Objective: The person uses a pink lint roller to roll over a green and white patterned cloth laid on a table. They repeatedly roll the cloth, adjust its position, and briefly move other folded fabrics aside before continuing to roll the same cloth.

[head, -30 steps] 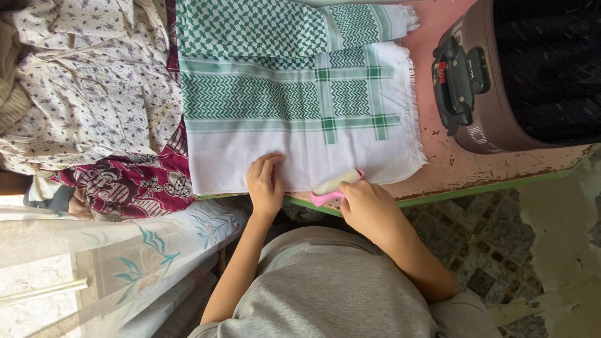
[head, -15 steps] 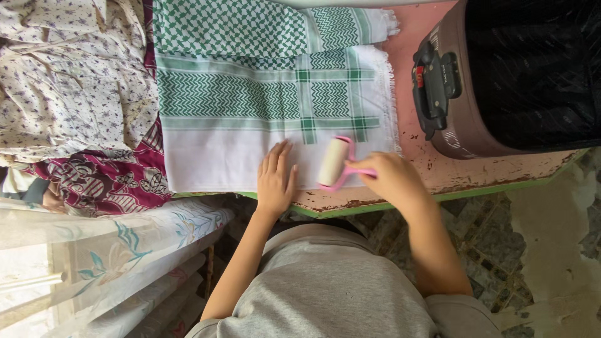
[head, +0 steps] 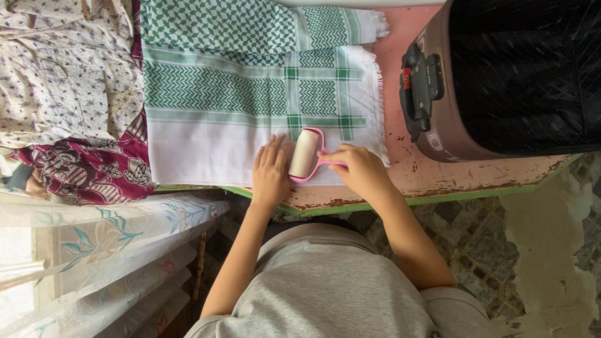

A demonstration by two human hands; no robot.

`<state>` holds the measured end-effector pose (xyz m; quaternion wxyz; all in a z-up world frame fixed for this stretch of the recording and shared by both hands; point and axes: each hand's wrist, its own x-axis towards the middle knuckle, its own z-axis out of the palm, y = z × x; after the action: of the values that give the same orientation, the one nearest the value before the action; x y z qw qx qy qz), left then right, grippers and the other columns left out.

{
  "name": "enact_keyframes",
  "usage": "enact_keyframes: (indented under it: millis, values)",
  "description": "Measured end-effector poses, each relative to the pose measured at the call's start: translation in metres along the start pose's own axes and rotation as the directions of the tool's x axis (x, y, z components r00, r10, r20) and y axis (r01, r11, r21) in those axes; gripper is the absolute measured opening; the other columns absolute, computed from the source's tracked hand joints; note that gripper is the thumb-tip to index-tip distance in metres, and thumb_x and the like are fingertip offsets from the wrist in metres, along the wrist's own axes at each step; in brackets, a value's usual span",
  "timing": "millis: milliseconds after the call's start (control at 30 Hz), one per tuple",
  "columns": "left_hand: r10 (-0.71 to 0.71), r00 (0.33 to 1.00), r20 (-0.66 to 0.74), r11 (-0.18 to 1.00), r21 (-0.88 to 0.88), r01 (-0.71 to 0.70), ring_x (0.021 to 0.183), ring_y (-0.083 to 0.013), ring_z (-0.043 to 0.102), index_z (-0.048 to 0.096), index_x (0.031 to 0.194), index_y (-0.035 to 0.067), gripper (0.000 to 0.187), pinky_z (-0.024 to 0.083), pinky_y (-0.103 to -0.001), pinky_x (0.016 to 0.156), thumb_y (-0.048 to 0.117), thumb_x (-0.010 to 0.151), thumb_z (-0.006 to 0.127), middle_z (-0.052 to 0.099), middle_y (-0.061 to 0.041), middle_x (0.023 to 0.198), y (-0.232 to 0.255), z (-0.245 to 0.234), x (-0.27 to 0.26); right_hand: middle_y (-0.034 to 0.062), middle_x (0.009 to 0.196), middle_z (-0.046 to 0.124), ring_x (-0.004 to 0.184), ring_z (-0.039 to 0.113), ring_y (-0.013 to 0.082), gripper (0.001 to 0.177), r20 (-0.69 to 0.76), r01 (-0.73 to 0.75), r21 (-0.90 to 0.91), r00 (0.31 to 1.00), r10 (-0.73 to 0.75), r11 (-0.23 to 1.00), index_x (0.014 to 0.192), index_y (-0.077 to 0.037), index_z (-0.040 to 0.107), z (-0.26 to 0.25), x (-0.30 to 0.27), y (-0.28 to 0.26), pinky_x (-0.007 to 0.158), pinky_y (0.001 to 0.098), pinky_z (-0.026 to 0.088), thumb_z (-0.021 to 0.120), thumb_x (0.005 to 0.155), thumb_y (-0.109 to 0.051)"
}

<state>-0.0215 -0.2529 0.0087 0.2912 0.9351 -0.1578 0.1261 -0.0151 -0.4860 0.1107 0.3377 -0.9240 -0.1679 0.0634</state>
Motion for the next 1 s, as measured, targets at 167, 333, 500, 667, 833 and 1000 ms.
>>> enact_keyframes:
  millis: [167, 333, 500, 667, 833, 1000]
  values:
    - [-0.013, 1.000, -0.007, 1.000, -0.001, 0.013, 0.150, -0.0342, 0.039, 0.052, 0.148, 0.005, 0.051, 0.030, -0.052, 0.122, 0.020, 0.099, 0.059, 0.047, -0.014, 0.158, -0.005, -0.005, -0.005, 0.0009, 0.094, 0.077, 0.067, 0.067, 0.0162, 0.024, 0.128, -0.211, -0.218, 0.962, 0.242, 0.953, 0.112, -0.031, 0.079, -0.031, -0.022, 0.018, 0.059, 0.0338, 0.052, 0.071, 0.092, -0.021]
    - [-0.060, 0.998, 0.002, 0.996, 0.059, 0.060, 0.151, -0.0311, 0.039, 0.052, 0.149, 0.008, 0.051, 0.028, -0.050, 0.123, 0.024, 0.101, 0.056, 0.047, -0.012, 0.158, -0.002, -0.002, -0.003, 0.0041, 0.086, 0.076, 0.064, 0.064, 0.0157, 0.027, 0.060, -0.272, -0.382, 0.946, 0.317, 0.883, 0.110, -0.027, 0.081, -0.077, -0.063, 0.030, 0.058, 0.0329, 0.050, 0.073, 0.086, -0.017]
    - [-0.059, 0.998, 0.002, 0.996, 0.068, 0.058, 0.151, -0.0306, 0.038, 0.050, 0.151, 0.008, 0.055, 0.027, -0.049, 0.124, 0.028, 0.100, 0.058, 0.046, -0.012, 0.159, 0.000, -0.003, -0.002, 0.0040, 0.093, 0.074, 0.066, 0.067, 0.0176, 0.025, 0.191, -0.214, -0.357, 0.936, 0.295, 0.909, 0.116, -0.021, 0.075, -0.050, -0.062, 0.026, 0.060, 0.0311, 0.054, 0.067, 0.093, -0.016]
    - [-0.072, 0.997, -0.003, 0.996, 0.043, 0.072, 0.149, -0.0313, 0.039, 0.047, 0.148, 0.003, 0.065, 0.027, -0.049, 0.123, 0.036, 0.095, 0.063, 0.045, -0.012, 0.158, 0.001, -0.004, -0.002, 0.0262, 0.105, 0.064, 0.071, 0.072, 0.0323, 0.052, 0.076, 0.027, -0.258, 0.997, -0.008, 0.966, 0.139, 0.007, 0.052, 0.020, -0.041, 0.000, 0.061, 0.0383, 0.060, 0.060, 0.088, -0.003]
    - [-0.047, 0.999, -0.019, 0.997, 0.053, 0.048, 0.149, -0.0332, 0.039, 0.043, 0.150, -0.005, 0.071, 0.028, -0.049, 0.123, 0.036, 0.096, 0.064, 0.044, -0.015, 0.158, -0.002, -0.003, -0.004, 0.0364, 0.105, 0.062, 0.076, 0.074, 0.0401, 0.047, -0.090, -0.133, -0.330, 0.990, 0.109, 0.935, 0.131, 0.020, 0.048, 0.077, 0.034, 0.009, 0.060, 0.0417, 0.062, 0.055, 0.088, 0.001]
    - [-0.059, 0.998, -0.027, 0.998, 0.035, 0.059, 0.149, -0.0330, 0.040, 0.044, 0.150, -0.004, 0.070, 0.028, -0.049, 0.123, 0.035, 0.095, 0.065, 0.045, -0.015, 0.158, -0.002, -0.003, -0.004, 0.0346, 0.109, 0.063, 0.090, 0.072, 0.0426, 0.048, -0.394, -0.194, -0.309, 0.917, 0.061, 0.931, 0.135, 0.016, 0.046, 0.091, 0.150, 0.044, 0.073, 0.0440, 0.061, 0.053, 0.090, 0.004]
